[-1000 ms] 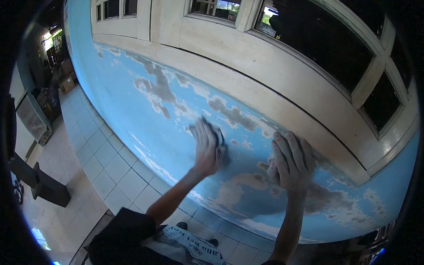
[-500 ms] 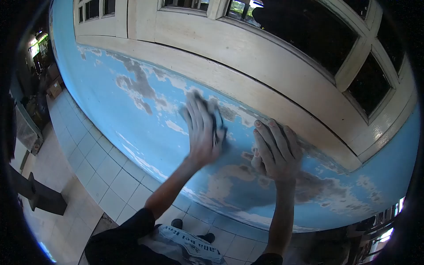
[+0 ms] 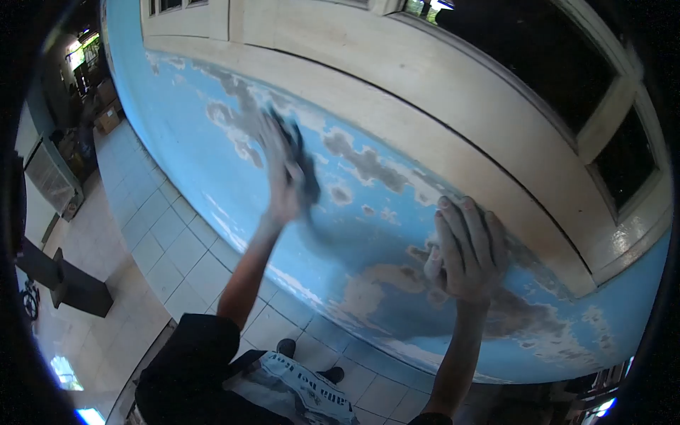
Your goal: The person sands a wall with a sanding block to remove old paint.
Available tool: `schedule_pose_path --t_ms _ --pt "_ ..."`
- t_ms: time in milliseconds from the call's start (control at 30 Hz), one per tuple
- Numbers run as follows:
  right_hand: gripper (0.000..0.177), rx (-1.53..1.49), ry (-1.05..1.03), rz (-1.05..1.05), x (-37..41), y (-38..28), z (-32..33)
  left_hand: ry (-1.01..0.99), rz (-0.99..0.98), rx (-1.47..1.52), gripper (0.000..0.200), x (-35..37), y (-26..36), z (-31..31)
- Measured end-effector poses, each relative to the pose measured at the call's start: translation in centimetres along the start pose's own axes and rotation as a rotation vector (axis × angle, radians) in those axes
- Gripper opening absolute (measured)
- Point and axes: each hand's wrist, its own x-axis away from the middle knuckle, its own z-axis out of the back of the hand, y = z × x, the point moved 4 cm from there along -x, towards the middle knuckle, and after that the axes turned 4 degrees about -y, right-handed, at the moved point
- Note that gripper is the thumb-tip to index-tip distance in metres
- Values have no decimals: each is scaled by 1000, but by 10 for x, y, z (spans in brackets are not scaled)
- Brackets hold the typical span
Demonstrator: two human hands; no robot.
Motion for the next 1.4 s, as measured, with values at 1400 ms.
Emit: schedule_pose_path --t_ms 1400 --pt "32 57 33 4 2 -1 -4 59 13 24 71 -41 32 2"
